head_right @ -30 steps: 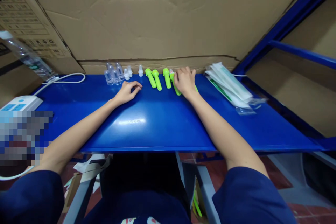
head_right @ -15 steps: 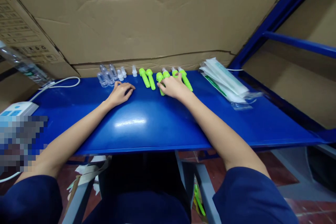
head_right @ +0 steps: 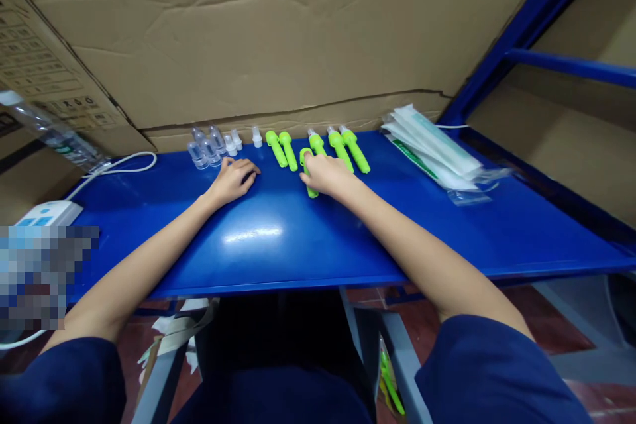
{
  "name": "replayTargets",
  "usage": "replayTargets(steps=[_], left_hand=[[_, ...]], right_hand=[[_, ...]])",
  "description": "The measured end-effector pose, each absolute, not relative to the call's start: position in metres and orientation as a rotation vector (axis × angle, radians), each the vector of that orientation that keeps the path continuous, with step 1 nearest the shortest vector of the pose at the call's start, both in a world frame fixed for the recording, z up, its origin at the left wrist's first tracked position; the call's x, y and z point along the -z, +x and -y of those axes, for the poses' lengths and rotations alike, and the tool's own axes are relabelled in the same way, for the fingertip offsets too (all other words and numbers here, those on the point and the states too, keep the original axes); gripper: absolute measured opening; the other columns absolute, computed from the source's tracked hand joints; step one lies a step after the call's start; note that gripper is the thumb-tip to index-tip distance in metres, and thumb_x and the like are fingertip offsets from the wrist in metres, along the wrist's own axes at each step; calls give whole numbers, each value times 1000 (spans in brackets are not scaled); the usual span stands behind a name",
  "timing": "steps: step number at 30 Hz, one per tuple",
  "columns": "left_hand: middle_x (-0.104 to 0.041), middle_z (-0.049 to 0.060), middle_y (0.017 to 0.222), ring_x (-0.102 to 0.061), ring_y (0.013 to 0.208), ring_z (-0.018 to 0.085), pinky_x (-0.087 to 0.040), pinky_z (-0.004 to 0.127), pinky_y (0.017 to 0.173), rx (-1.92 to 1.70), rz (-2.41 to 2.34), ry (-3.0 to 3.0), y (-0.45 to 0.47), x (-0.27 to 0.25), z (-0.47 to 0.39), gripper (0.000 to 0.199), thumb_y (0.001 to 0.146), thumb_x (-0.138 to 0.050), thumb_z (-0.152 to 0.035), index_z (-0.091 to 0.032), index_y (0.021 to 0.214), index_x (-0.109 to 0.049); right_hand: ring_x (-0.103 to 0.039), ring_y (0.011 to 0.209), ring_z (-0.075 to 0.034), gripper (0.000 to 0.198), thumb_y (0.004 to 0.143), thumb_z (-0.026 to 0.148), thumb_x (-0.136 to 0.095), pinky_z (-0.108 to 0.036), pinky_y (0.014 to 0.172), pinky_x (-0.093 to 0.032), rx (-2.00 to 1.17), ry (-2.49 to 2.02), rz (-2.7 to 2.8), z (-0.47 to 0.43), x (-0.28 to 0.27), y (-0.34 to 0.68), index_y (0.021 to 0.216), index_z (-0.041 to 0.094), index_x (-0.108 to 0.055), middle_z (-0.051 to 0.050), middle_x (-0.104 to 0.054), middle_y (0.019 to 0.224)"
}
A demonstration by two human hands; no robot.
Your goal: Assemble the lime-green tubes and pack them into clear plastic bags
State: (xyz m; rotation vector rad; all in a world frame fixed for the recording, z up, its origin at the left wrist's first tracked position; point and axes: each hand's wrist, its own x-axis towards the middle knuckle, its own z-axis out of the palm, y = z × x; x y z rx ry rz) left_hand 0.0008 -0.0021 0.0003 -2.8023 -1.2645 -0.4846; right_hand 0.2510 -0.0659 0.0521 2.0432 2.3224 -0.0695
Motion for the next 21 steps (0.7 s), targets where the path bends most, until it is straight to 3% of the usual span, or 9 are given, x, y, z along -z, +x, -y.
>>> replayTargets(steps=[7,13,21], left_hand=[[-74,11,122,-67,114,31,-35,47,101,465,1279,-2811,3,1,-1,26,100,-44,-18,-19,111,-68],[-72,14,130,-65,122,35,-38,49,100,280,1322,-2824,8,-5,-4,30,100,-47,-19,-17,121,-68],[-65,22,137,-62,125,39,-40,56,108,96,1368,-2731,20,-17,-25,37,99,-50,-27,-12,129,-65]], right_hand=[[-67,124,-45,62,105,34,-37,-57,97,-54,104,2265,-2293,58,-33,240,158,3,-33,-30,-68,132],[-66,124,-45,65,102,26,-32,-59,98,-53,187,2243,-2306,54,-27,236,163,6,-26,-27,-65,138],[-69,121,-43,67,103,31,-30,-54,96,-53,159,2223,-2292,55,-25,233,166,10,-24,-25,-68,135]])
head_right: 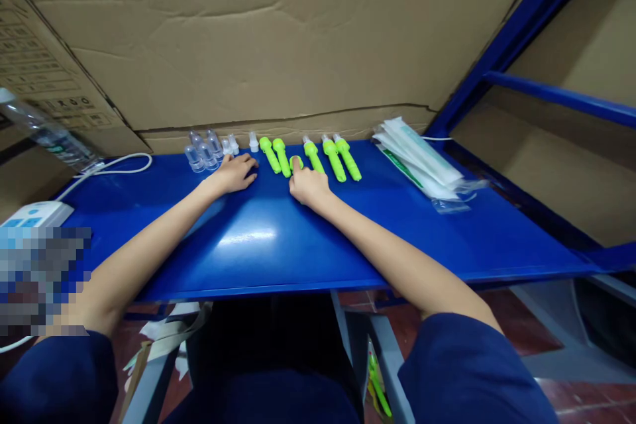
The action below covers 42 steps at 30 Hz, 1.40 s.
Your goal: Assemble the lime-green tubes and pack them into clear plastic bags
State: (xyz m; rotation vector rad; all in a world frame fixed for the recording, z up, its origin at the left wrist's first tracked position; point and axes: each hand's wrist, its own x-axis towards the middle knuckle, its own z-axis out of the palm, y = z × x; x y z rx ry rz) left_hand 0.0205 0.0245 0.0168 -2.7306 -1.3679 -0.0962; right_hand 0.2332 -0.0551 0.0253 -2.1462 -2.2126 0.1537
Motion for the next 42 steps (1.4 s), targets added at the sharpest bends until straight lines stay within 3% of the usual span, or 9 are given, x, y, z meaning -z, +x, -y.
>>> replayTargets(steps=[5,7,11,16,22,30,34,42], left_hand=[[-35,31,166,-35,152,46,-25,64,122,310,1485,-2543,35,-18,-43,61,96,-55,-23,-5,153,-47],[-32,30,169,-31,155,46,-20,66,123,365,1507,-2499,39,-16,-51,64,95,-54,-20,-7,157,-43],[-36,31,166,-34,153,48,-17,70,122,422,1521,-2478,42,-15,-68,65,93,-49,-18,-6,157,-44],[-49,30,154,-41,146,46,-22,68,120,469,1517,-2455,40,-18,-76,53,95,-41,-16,-7,146,-53],[-55,29,147,-45,142,46,-33,65,117,394,1461,-2463,29,-26,-67,47,94,-53,-17,-7,140,-55],[-65,24,129,-59,129,39,-47,51,111,261,1305,-2631,2,-30,-54,36,93,-67,-23,-8,125,-61],[-68,23,122,-64,121,38,-51,48,106,395,1340,-2696,-8,-23,-44,38,93,-72,-32,-9,121,-60],[-72,17,114,-69,108,33,-53,43,95,705,1426,-2728,-21,-2,-25,36,99,-61,-38,-15,126,-56]], right_hand=[[-70,118,-43,68,102,31,-28,-54,94,-53,-143,-2134,2214,54,-22,233,167,10,-25,-25,-70,132],[-71,118,-43,68,102,31,-28,-54,94,-53,-141,-2124,2214,54,-22,233,167,10,-25,-24,-71,132],[-71,117,-42,68,102,32,-29,-53,94,-54,-142,-2117,2210,54,-22,233,167,14,-25,-22,-72,131],[-70,118,-42,68,103,34,-32,-53,94,-54,-138,-2119,2198,55,-23,234,167,15,-23,-23,-71,132],[-70,118,-42,67,104,35,-34,-54,94,-54,-147,-2153,2186,53,-23,235,165,10,-26,-25,-71,129],[-70,118,-42,65,104,36,-38,-54,93,-55,-96,-2184,2187,54,-24,234,164,11,-27,-25,-71,129],[-70,120,-42,65,104,34,-40,-55,94,-56,-92,-2193,2170,55,-26,234,164,11,-30,-25,-71,128],[-69,120,-46,61,103,33,-43,-59,92,-56,-69,-2178,2128,56,-27,233,159,12,-37,-28,-69,129]])
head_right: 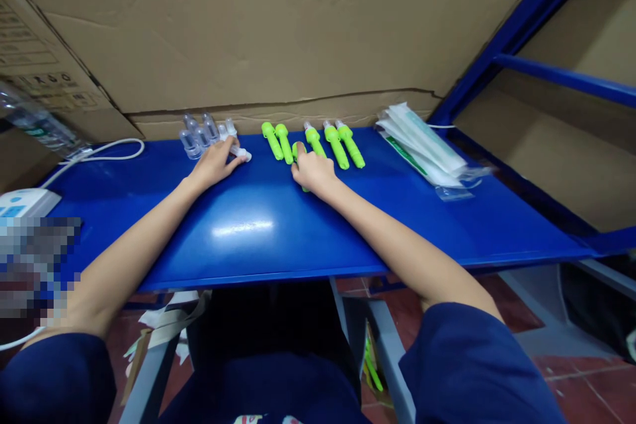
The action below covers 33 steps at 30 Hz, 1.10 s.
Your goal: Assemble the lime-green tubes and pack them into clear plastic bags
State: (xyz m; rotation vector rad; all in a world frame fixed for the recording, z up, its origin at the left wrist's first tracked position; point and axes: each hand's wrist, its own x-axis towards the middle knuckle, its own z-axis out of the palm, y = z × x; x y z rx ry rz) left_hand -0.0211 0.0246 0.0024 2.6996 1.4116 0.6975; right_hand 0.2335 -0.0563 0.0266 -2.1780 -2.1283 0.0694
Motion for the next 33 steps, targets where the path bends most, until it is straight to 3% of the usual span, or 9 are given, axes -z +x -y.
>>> replayTargets(steps=[7,12,15,18,23,27,33], left_hand=[[-73,11,102,-70,92,29,-52,37,80,-658,-1389,2726,-24,-8,-17,28,93,-66,-41,-19,109,-59],[-74,14,119,-71,109,31,-53,39,91,-788,-1331,2694,-23,-9,-15,46,94,-66,-37,-16,133,-56],[-74,15,122,-71,112,31,-53,41,96,-827,-1269,2732,-21,-9,-15,37,96,-62,-35,-15,127,-63],[-76,13,117,-72,108,30,-53,41,95,-920,-1202,2697,-18,-8,-15,30,95,-63,-36,-16,116,-68],[-78,10,113,-73,103,23,-54,34,94,-1224,-1112,2267,-15,-5,-19,35,91,-66,-41,-15,115,-68],[-77,11,119,-71,105,22,-54,34,94,-1195,-1028,2103,-16,-5,-22,41,89,-68,-46,-15,115,-70],[-75,11,126,-69,113,25,-52,37,102,-1071,-961,2108,-16,-10,-16,47,88,-71,-51,-16,119,-71]], right_hand=[[-73,105,-47,59,99,33,-46,-61,86,-56,35,-2038,2088,53,-28,244,153,8,-43,-28,-73,116],[-72,97,-47,71,103,50,-39,-63,82,-56,134,-1803,2062,45,-21,251,160,8,-33,-26,-74,103],[-72,94,-45,70,102,50,-42,-62,81,-57,156,-1716,2072,42,-16,252,159,10,-37,-24,-74,104],[-71,98,-44,64,102,47,-44,-58,81,-58,173,-1612,2115,39,-12,253,156,12,-41,-23,-74,109],[-68,114,-41,55,99,32,-48,-54,92,-55,222,-1428,2232,32,-7,258,149,8,-50,-23,-73,125],[-64,120,-37,41,100,27,-47,-51,101,-49,261,-1354,2282,31,-10,259,135,11,-63,-20,-71,130],[-58,127,-35,40,103,28,-44,-50,106,-42,220,-1427,2308,40,-20,255,136,16,-62,-17,-68,135]])
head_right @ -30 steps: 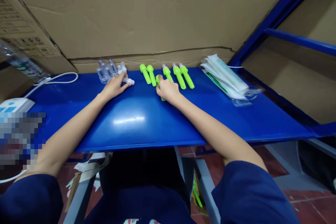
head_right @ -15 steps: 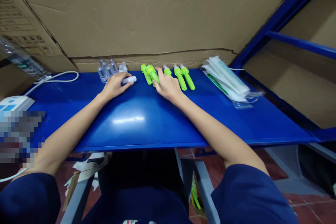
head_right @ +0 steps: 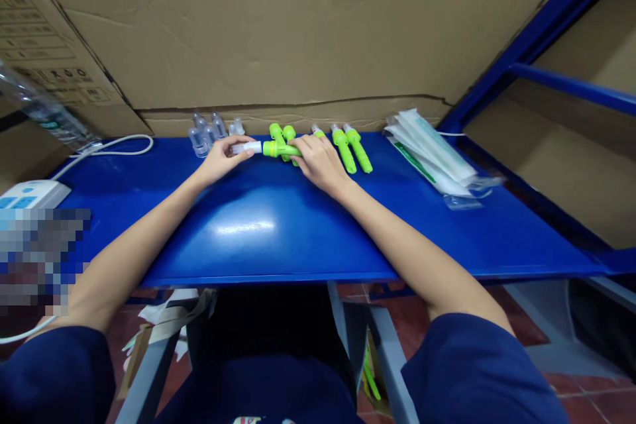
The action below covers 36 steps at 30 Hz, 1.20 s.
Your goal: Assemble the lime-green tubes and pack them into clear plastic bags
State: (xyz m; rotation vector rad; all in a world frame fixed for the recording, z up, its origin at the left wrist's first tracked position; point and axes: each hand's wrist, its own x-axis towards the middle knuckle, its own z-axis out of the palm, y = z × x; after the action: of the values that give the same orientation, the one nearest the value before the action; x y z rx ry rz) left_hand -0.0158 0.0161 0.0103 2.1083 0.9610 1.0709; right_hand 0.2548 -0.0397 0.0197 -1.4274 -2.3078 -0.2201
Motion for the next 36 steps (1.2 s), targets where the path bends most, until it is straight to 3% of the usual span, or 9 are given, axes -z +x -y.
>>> replayTargets(steps=[15,19,22,25,30,36], left_hand=[[-76,16,122,-72,113,28,-54,43,105,-961,-765,1967,-8,-6,-11,70,75,-84,-61,-12,124,-71],[-73,18,129,-71,116,29,-54,43,105,-948,-731,1972,-2,-6,-7,71,78,-81,-64,-12,125,-70],[-76,17,120,-73,107,27,-56,42,99,-919,-751,2001,1,-7,-5,69,81,-78,-64,-10,124,-70],[-77,16,117,-73,104,26,-55,40,98,-931,-762,2043,0,-7,-7,66,83,-76,-65,-10,121,-72],[-74,15,125,-70,111,26,-54,38,100,-1021,-767,2099,-9,-6,-13,66,80,-80,-64,-14,122,-72],[-75,14,117,-70,99,22,-56,35,92,-1058,-748,2062,-11,0,-17,71,77,-82,-66,-12,122,-71]], right_hand=[[-57,124,-35,37,100,25,-40,-51,103,-41,284,-1317,2326,43,-18,252,126,14,-64,-20,-68,130],[-57,123,-35,36,100,24,-39,-50,102,-41,302,-1337,2349,45,-17,250,125,15,-64,-19,-68,132],[-58,122,-35,36,100,23,-39,-50,103,-41,307,-1344,2375,46,-16,248,124,15,-64,-20,-67,133],[-58,124,-36,37,102,30,-40,-51,105,-40,283,-1367,2356,45,-16,247,128,15,-63,-20,-68,134],[-61,124,-36,56,105,48,-40,-52,110,-39,164,-1540,2201,44,-23,251,142,9,-53,-21,-69,132],[-71,105,-34,53,109,45,-28,-45,93,-50,-92,-1706,2190,39,-27,263,126,14,-68,-16,-77,113]])
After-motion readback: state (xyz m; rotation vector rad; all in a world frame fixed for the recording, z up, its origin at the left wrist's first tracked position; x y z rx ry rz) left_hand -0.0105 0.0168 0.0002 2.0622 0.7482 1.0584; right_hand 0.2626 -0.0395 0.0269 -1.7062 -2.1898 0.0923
